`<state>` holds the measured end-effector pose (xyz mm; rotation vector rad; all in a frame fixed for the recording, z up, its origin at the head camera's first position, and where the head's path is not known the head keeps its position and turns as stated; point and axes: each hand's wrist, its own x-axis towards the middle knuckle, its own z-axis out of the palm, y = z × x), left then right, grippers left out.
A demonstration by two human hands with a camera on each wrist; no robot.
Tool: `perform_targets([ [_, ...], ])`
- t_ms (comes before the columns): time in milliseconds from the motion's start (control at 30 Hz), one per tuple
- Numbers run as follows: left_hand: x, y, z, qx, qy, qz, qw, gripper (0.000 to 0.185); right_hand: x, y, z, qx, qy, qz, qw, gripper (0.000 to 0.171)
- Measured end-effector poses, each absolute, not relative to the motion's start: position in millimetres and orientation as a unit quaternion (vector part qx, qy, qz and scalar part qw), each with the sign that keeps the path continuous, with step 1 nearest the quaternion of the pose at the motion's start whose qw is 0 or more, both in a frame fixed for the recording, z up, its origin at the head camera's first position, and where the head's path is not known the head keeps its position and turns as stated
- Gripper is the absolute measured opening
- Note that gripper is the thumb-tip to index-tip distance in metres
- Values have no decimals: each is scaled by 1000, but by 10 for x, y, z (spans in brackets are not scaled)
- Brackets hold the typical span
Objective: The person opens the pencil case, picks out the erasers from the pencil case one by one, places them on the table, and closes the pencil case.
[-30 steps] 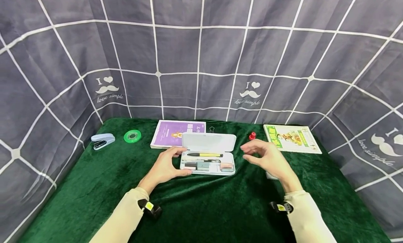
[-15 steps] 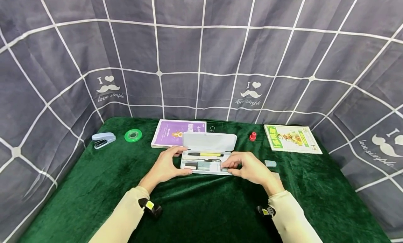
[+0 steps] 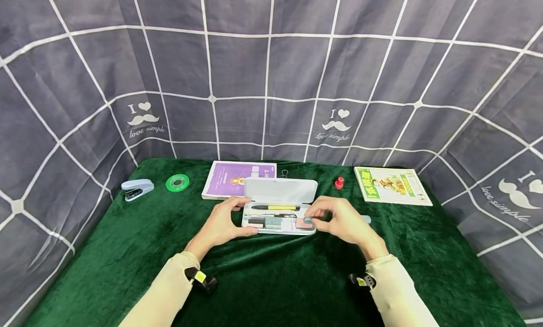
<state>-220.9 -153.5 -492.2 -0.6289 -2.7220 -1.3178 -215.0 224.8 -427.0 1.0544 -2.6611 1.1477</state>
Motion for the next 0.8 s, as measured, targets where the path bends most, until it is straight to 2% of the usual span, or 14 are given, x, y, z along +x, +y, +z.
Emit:
perform_targets([
  [133, -2207, -1534, -4925, -201, -881, -428, 26, 84, -2173, 2471, -4206, 305, -870, 383, 60, 29],
  [300, -2197, -1534, -4922, -197, -882, -428, 27, 84, -2188, 2725, -4194, 257, -886, 380, 74, 27],
  [633, -2197, -1543, -4925, -206, -881, -424, 32, 84, -2296, 2857, -4472, 229, -900, 363, 76, 24],
  [800, -2212, -1532, -4932, -208, -881, -423, 34, 84, -2314, 2855, -4569, 227, -906, 355, 48, 22],
])
